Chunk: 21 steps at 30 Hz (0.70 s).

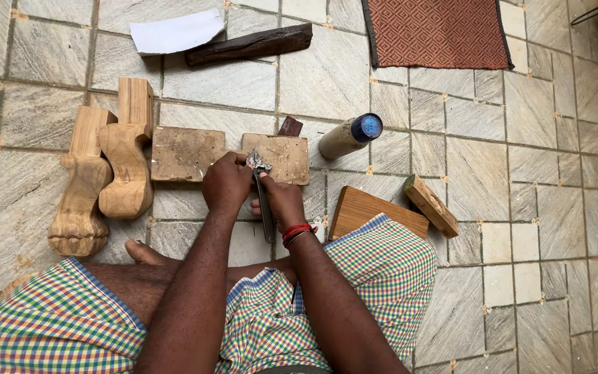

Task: The person sits on the floor and uses a wrench to scrape and shape a small rectangular piece of wood. They hold the wood steady with one hand while using the wrench with the other to remove material from the surface.

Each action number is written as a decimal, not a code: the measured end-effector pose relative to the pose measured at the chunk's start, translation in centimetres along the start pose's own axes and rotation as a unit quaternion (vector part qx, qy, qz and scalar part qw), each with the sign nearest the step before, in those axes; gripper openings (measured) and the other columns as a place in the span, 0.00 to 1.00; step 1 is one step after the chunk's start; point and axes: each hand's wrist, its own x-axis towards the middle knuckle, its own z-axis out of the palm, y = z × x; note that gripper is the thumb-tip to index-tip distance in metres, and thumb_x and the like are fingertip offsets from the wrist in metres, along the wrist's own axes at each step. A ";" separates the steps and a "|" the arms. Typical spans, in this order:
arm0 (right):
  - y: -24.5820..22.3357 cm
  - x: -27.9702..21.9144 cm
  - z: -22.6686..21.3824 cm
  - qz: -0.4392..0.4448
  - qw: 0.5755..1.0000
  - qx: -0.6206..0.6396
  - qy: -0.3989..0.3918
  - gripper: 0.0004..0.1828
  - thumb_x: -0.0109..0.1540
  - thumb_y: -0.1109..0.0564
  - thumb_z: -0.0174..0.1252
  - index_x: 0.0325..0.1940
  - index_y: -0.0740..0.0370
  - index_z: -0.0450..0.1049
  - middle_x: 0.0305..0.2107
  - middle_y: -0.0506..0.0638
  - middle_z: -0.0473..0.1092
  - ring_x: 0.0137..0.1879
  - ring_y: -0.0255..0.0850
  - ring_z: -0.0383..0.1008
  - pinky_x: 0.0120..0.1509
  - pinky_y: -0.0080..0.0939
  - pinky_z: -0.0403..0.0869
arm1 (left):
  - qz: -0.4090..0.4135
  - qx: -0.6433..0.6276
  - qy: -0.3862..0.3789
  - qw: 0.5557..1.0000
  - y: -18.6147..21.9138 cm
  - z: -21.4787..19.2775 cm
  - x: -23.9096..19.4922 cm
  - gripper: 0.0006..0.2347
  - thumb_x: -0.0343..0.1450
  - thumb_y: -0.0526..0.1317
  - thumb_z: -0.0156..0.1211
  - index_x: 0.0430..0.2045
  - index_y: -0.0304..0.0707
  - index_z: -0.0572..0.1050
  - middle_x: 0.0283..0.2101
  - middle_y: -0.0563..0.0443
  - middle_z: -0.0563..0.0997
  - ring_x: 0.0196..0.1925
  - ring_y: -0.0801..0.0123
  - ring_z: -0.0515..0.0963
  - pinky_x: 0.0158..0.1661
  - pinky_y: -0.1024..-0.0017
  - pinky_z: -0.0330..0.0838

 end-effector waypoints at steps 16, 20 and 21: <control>0.2 0.4 0.8 -0.062 0.991 -0.114 0.044 0.29 0.68 0.37 0.53 0.27 0.64 0.77 0.11 0.47 0.68 0.14 0.34 0.66 0.19 0.36 0.65 | -0.113 -0.101 -0.019 0.988 1.0 -0.6 -0.4 0.11 0.67 0.44 0.67 0.40 0.44 0.80 0.37 0.55 0.87 0.36 0.70 0.86 0.40 0.67 0.79; -0.2 0.2 1.0 -0.051 0.990 -0.121 0.050 0.29 0.68 0.37 0.54 0.29 0.63 0.79 0.12 0.47 0.69 0.14 0.34 0.68 0.20 0.36 0.66 | -0.120 -0.098 -0.021 0.988 1.1 -0.8 -0.3 0.11 0.67 0.44 0.67 0.39 0.44 0.81 0.37 0.55 0.87 0.36 0.70 0.86 0.39 0.67 0.79; -0.1 0.3 0.9 -0.050 0.989 -0.126 0.051 0.29 0.68 0.37 0.54 0.29 0.64 0.79 0.12 0.48 0.69 0.15 0.34 0.68 0.20 0.36 0.66 | -0.121 -0.094 -0.022 0.988 1.1 -0.7 -0.3 0.10 0.67 0.43 0.67 0.39 0.44 0.81 0.37 0.55 0.87 0.36 0.70 0.86 0.39 0.67 0.79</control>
